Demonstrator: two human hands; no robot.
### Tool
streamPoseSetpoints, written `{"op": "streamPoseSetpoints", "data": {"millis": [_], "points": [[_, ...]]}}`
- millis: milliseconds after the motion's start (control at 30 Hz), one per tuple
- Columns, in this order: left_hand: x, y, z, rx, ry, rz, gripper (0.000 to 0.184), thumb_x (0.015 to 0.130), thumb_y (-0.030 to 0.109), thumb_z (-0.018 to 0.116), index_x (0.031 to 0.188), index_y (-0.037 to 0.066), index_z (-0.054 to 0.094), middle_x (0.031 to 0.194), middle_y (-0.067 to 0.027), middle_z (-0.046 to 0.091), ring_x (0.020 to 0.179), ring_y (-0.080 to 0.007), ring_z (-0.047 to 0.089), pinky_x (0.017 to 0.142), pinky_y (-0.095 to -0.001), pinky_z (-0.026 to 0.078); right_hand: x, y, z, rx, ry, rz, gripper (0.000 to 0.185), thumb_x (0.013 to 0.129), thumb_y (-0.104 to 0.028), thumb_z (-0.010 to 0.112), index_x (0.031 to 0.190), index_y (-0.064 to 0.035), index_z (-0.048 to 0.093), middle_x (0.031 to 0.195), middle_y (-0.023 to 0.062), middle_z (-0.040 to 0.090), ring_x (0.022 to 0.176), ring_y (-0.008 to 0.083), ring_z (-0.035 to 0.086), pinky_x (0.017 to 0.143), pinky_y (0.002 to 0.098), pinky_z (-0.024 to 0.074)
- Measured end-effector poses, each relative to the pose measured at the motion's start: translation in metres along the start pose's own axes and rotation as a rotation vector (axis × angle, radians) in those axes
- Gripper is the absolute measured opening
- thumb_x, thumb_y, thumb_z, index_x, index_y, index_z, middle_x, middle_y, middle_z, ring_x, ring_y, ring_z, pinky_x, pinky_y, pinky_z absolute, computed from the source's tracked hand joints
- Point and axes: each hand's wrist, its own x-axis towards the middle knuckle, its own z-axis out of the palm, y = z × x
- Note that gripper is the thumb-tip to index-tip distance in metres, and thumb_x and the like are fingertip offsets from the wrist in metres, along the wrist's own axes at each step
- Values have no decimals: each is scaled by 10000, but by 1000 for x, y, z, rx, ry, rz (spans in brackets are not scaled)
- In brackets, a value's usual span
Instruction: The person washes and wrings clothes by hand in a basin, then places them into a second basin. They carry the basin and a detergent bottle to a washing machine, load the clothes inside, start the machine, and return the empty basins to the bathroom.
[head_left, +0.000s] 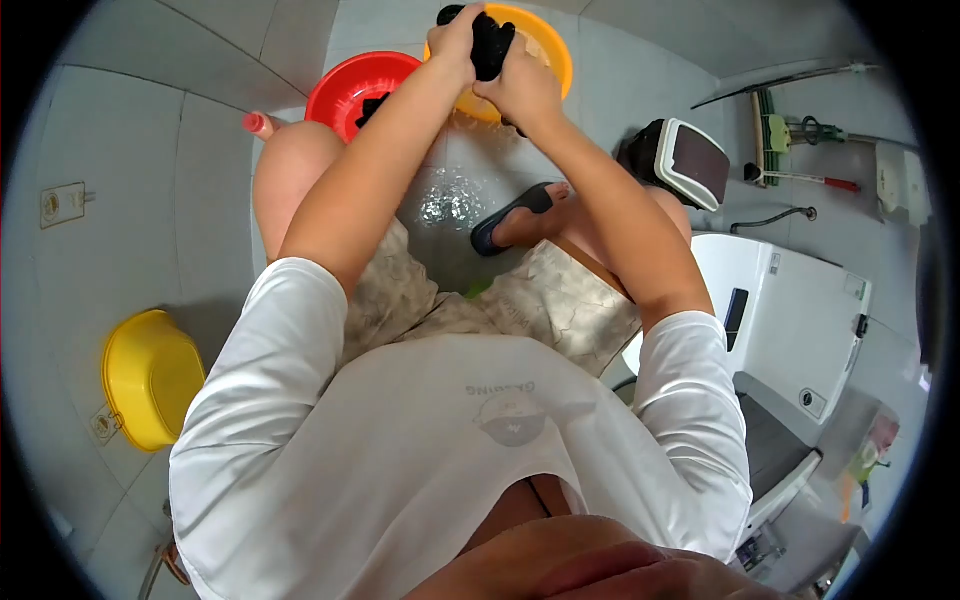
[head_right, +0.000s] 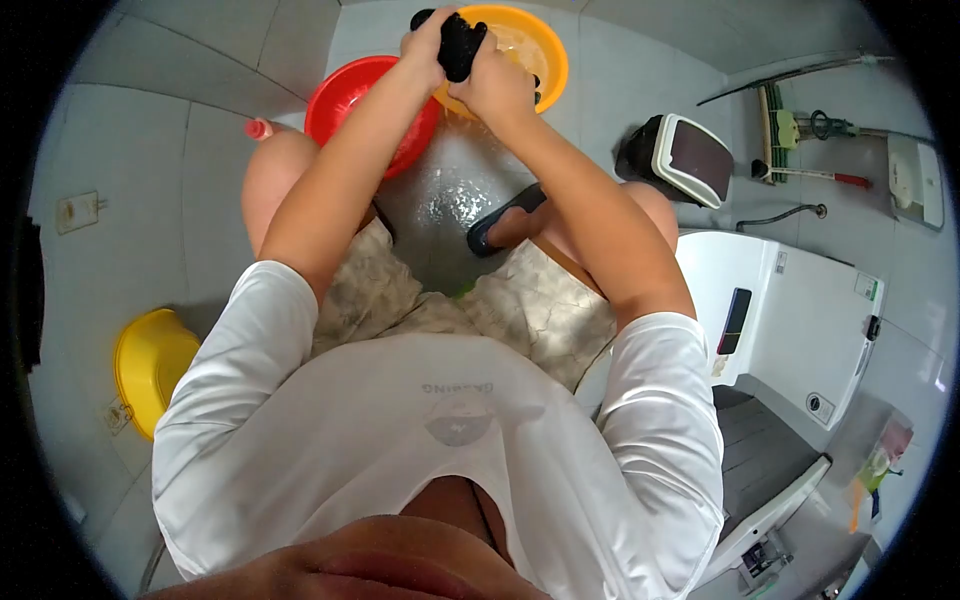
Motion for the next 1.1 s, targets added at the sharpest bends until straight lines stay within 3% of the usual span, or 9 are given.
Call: {"op": "streamPoseSetpoints", "data": {"millis": [67,100,167,233,333,467,600,733,1100], "points": [[6,17,-5,292,-452,-82,522,823,422,774,1060,-15,616,1027,-139,667,957,-201,637,845,-456,517,8,15,-8,184,10,-3,690,647,-352,820,1191,8,596,1000,224,718,948,395,697,832,436,560],[-9,35,-10,488,-630,-31,832,802,606,742,1293,-34,537,1285,-216,563,1223,-284,542,1007,-504,459,19,32,0,269,45,-64,613,663,-341,809,1163,-24,651,1012,185,729,958,341,704,859,396,547],[-3,46,-15,1059,-391,295,1004,812,643,711,1496,8,341,1481,-247,376,1371,-380,405,1112,-495,399,33,48,-19,417,-102,-73,558,678,-341,801,1116,-13,691,994,160,734,943,283,703,858,363,538],[25,51,-33,1341,-241,590,1089,792,488,800,1581,76,171,1579,-260,204,1476,-434,217,1199,-490,290,30,50,-34,500,-122,26,474,715,-324,777,1064,-9,713,982,130,736,918,215,698,837,331,536],[-15,82,-50,1370,-842,1609,1182,591,46,870,1574,73,215,1589,-279,202,1479,-483,191,1198,-514,271,31,63,-36,1056,-542,-1,274,840,-240,683,985,-12,725,939,77,729,884,139,685,826,263,515],[-30,83,-56,1511,-925,1691,1074,627,-6,803,1557,67,270,1589,-235,251,1443,-460,290,1173,-532,313,33,55,-16,1078,-957,66,213,869,-224,658,932,-27,708,813,33,654,808,122,633,794,252,494],[-11,73,-70,1435,-1062,1465,1009,636,-1,794,1528,57,324,1462,-233,455,1357,-434,434,1119,-542,377,20,29,8,824,-877,66,288,808,-258,702,909,10,678,795,39,631,736,141,597,715,279,500],[19,47,-81,1876,-1028,1213,511,626,260,823,1038,5,660,833,-240,688,801,-415,684,735,-471,555,2,18,27,221,-501,-104,478,689,-376,762,938,29,712,829,224,704,780,351,689,745,405,542],[16,29,-97,1626,-1102,540,317,664,159,768,930,10,683,774,-125,698,753,-251,688,729,-343,544,7,39,25,-181,-266,-384,575,718,-448,767,1177,-118,661,914,182,723,856,377,696,797,464,556]]}}
